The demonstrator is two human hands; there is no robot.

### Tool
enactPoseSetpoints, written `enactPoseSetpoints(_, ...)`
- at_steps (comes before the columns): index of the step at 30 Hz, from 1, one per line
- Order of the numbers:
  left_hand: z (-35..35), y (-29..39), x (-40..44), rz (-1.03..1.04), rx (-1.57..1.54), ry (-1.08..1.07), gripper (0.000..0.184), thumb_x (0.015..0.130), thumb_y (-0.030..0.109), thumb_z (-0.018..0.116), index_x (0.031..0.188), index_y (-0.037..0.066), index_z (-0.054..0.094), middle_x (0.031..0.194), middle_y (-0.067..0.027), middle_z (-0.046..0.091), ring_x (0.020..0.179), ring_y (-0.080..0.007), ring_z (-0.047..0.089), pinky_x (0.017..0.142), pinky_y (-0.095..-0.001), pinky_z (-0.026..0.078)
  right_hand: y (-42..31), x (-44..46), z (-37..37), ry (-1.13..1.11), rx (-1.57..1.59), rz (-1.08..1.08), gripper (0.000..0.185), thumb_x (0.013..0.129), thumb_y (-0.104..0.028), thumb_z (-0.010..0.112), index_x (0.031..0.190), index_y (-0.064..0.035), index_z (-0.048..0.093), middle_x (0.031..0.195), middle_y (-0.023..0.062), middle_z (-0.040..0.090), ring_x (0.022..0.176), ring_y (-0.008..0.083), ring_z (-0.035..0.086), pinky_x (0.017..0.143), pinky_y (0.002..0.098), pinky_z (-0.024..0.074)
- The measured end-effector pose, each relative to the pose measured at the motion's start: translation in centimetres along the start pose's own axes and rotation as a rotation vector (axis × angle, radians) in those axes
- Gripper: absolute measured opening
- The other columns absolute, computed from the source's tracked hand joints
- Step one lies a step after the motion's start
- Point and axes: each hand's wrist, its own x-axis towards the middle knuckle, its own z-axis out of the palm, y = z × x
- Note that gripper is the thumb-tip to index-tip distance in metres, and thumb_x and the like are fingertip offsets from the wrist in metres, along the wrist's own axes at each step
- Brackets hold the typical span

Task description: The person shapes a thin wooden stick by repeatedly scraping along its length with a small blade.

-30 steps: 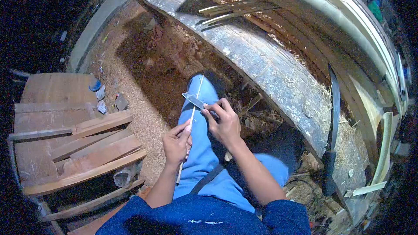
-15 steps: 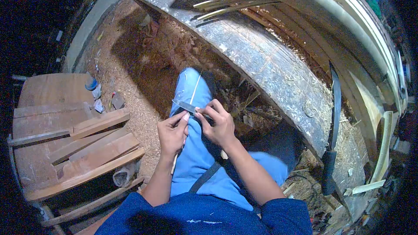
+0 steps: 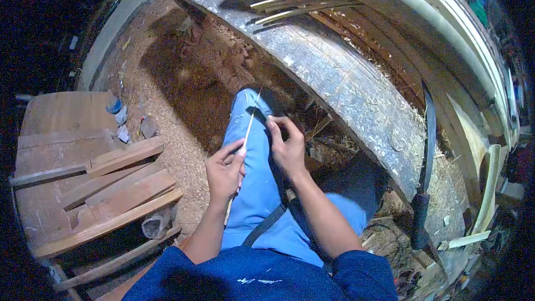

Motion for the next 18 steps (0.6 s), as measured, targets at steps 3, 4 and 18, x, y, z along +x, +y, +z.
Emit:
enactPoseSetpoints(3, -0.2, 0.2, 0.6, 0.004, -0.033, 0.011, 0.028, 0.092, 0.007, 0.064, 0.119, 0.0, 0.064, 0.057, -0.0005, 0.056, 0.04, -0.0031, 0.045, 0.036, -0.0198, 0.033, -1.4, 0.4, -0.9, -0.003, -0.009, 0.21, 0.027, 0.097, -0.024, 0.06, 0.105, 0.0011, 0.068, 0.088, 0.0136, 0.071, 0.08, 0.0187, 0.066, 0.076, 0.0317, 0.0514)
enactPoseSetpoints(4, -0.1, 0.3, 0.3, 0.001, -0.053, 0.032, 0.027, 0.091, 0.008, 0.066, 0.117, 0.0, 0.065, 0.057, -0.0003, 0.057, 0.041, -0.003, 0.045, 0.036, -0.0198, 0.034, -3.3, 1.2, -1.8, -0.117, -0.274, 0.472, 0.031, 0.097, -0.027, 0.057, 0.104, 0.0009, 0.068, 0.086, 0.0155, 0.07, 0.075, 0.0215, 0.066, 0.072, 0.0336, 0.0523)
enactPoseSetpoints(18, -0.1, 1.5, -2.6, 0.109, -0.011, 0.046, 0.026, 0.087, 0.009, 0.072, 0.111, 0.002, 0.068, 0.061, 0.0001, 0.06, 0.047, -0.0027, 0.05, 0.042, -0.0181, 0.037, -0.9, 1.6, -4.4, -0.297, 0.001, 0.518, 0.033, 0.087, -0.039, 0.072, 0.087, -0.0057, 0.068, 0.069, -0.0042, 0.059, 0.055, 0.0052, 0.045, 0.052, 0.0234, 0.0359)
